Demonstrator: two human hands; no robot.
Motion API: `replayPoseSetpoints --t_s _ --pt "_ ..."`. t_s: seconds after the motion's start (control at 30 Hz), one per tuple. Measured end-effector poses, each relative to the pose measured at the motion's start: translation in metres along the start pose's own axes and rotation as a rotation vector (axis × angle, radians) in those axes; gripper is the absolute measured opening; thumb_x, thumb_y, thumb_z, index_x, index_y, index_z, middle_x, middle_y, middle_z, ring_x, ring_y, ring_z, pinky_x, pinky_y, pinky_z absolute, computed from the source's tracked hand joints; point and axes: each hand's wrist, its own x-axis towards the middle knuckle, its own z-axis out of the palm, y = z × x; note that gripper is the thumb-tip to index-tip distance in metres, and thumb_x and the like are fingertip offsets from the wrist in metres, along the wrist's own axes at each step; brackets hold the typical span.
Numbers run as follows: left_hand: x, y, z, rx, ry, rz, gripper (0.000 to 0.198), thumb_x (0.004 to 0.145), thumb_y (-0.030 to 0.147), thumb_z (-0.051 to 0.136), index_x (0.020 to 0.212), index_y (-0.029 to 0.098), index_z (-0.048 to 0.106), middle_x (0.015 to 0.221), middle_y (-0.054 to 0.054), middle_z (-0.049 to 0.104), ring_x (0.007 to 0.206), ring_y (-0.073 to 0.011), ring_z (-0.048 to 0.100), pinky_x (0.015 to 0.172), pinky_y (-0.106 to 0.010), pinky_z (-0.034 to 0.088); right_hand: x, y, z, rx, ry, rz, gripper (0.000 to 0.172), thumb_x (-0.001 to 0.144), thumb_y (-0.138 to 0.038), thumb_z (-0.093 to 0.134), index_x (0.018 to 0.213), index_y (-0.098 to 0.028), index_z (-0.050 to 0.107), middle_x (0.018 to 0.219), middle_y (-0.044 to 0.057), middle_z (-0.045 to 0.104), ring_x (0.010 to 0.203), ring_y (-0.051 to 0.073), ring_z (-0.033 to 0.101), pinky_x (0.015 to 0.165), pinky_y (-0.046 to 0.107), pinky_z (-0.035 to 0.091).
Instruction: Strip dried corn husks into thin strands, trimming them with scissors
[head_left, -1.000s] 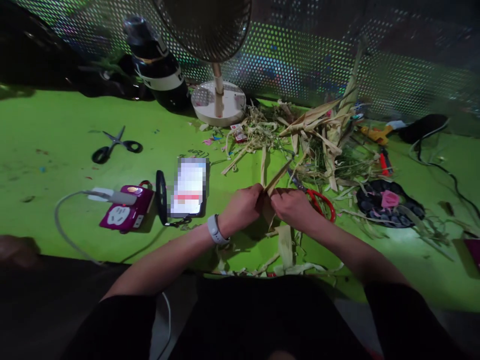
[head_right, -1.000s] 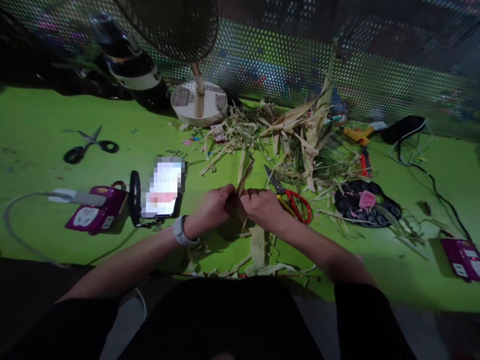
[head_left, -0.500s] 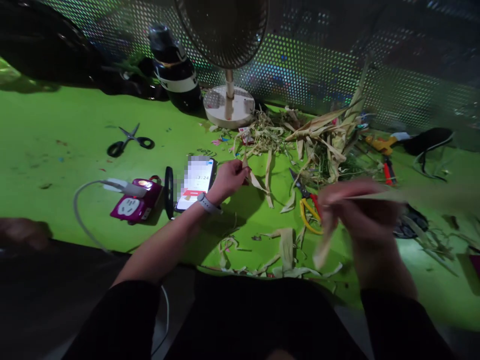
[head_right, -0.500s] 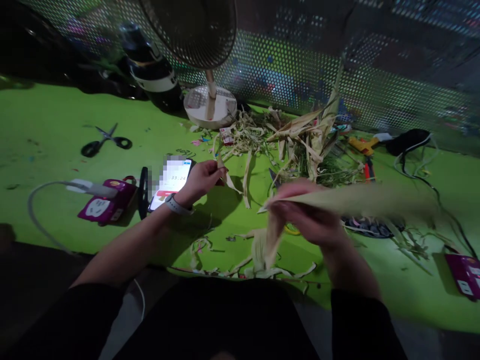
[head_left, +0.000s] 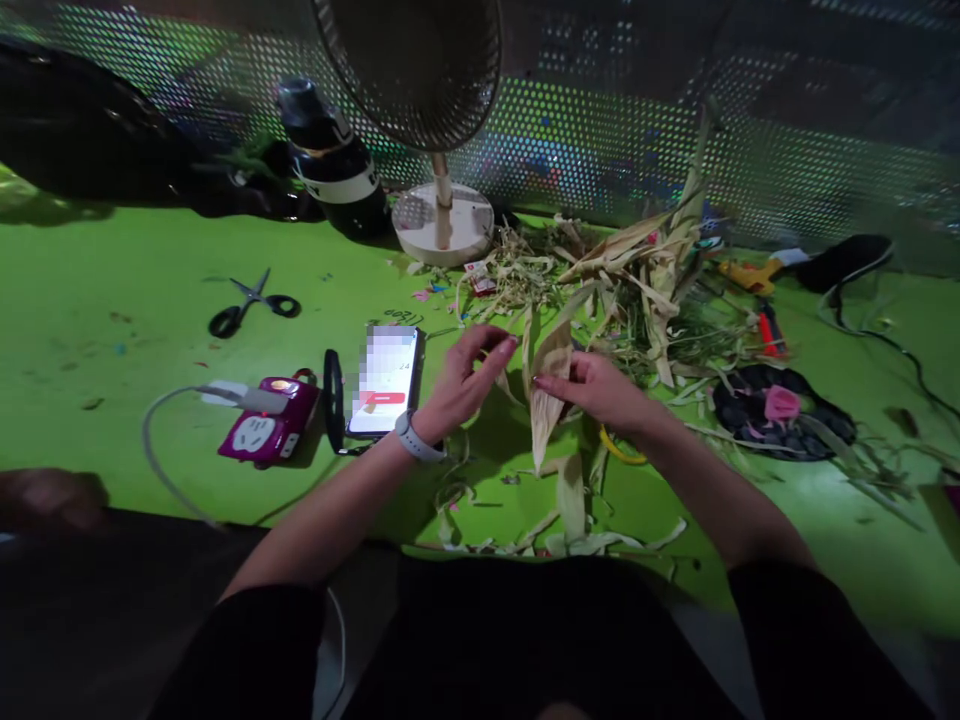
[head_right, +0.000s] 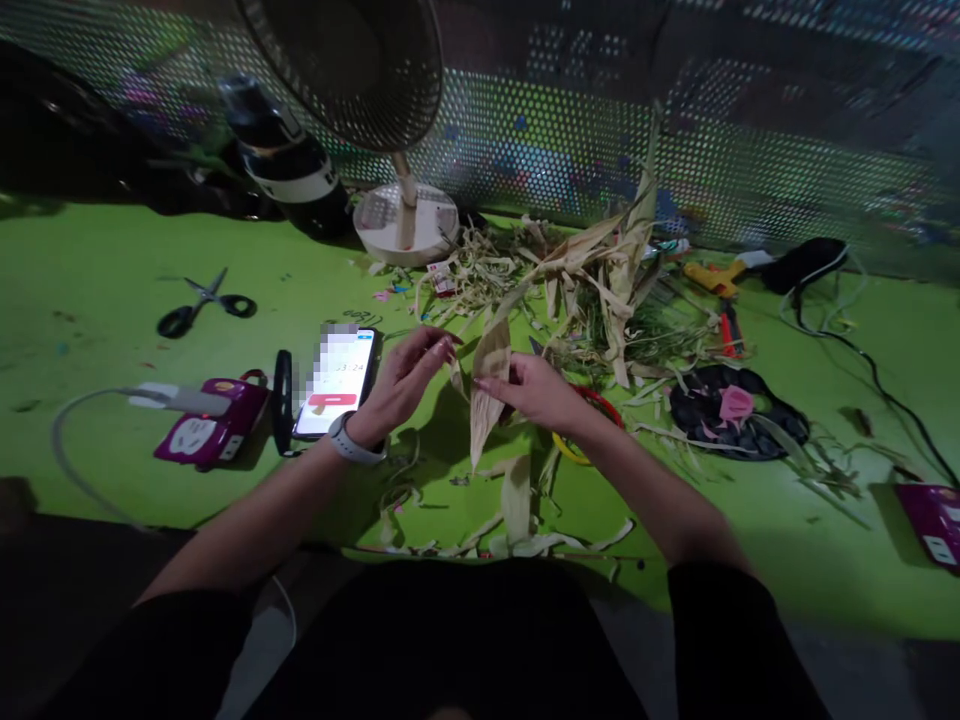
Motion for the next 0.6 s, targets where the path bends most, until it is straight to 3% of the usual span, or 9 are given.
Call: replayPoseSetpoints --t_s 0.03,0.1,0.2,0.37,0.47,0.6 --pt "-0.002 0.001 0.003 -0.096 -0.121 -0.011 0.034 0.091 0.047 0.048 0.091 0.015 0.06 0.083 -0.004 0.061 0.075 -0.013 0.057 0.065 -0.024 0.045 0.0 0.002 0.002 0.016 -0.018 0.016 0.026 0.071 -0.036 0.076 0.086 -0.017 0.065 0.076 0.0 0.07 0.064 0.012 0.064 0.059 0.026 0.053" --pt "-0.004 0.0 0.007 -0.174 -0.221 -0.036 0.032 0.088 0.046 0.055 0.079 0.015 0.057 0.069 0.001 0.054 0.063 -0.0097 0.049 0.056 -0.021 0.039 0.001 0.003 0.003 0.014 -0.038 0.05 0.03 0.068 -0.035 0.078 0.087 -0.016 0.065 0.075 0.0 0.069 0.064 0.012 0.064 0.058 0.025 0.053" --pt "-0.005 -0.004 0.009 -0.177 -0.198 -0.07 0.033 0.085 0.042 0.059 0.069 0.015 0.052 0.062 0.003 0.045 0.058 -0.0075 0.04 0.052 -0.02 0.033 0.002 0.0 0.001 -0.068 -0.007 0.074 0.03 0.067 -0.037 0.079 0.082 -0.015 0.064 0.068 -0.001 0.066 0.057 0.01 0.061 0.051 0.022 0.05" --pt "-0.003 -0.006 0.007 -0.265 -0.281 -0.17 0.031 0.084 0.044 0.059 0.075 0.015 0.054 0.066 0.001 0.051 0.06 -0.0082 0.046 0.055 -0.02 0.038 0.003 -0.002 -0.006 -0.171 0.037 0.035 0.028 0.07 -0.039 0.076 0.079 -0.016 0.063 0.065 -0.002 0.062 0.049 0.009 0.056 0.047 0.023 0.047" --pt "-0.003 -0.005 0.005 -0.22 -0.369 -0.162 0.031 0.086 0.043 0.055 0.074 0.015 0.054 0.068 0.001 0.05 0.061 -0.0086 0.048 0.056 -0.02 0.041 0.002 -0.002 -0.008 -0.208 0.05 0.048 0.023 0.076 -0.037 0.07 0.079 -0.016 0.061 0.062 -0.002 0.06 0.048 0.01 0.056 0.046 0.024 0.047" --pt "-0.001 -0.004 0.002 -0.184 -0.499 -0.154 0.028 0.088 0.04 0.053 0.076 0.015 0.054 0.068 0.002 0.052 0.059 -0.0086 0.05 0.055 -0.02 0.042 -0.001 -0.006 -0.009 -0.264 -0.042 0.038 0.02 0.079 -0.035 0.066 0.083 -0.016 0.062 0.071 0.0 0.062 0.054 0.011 0.058 0.052 0.025 0.05"
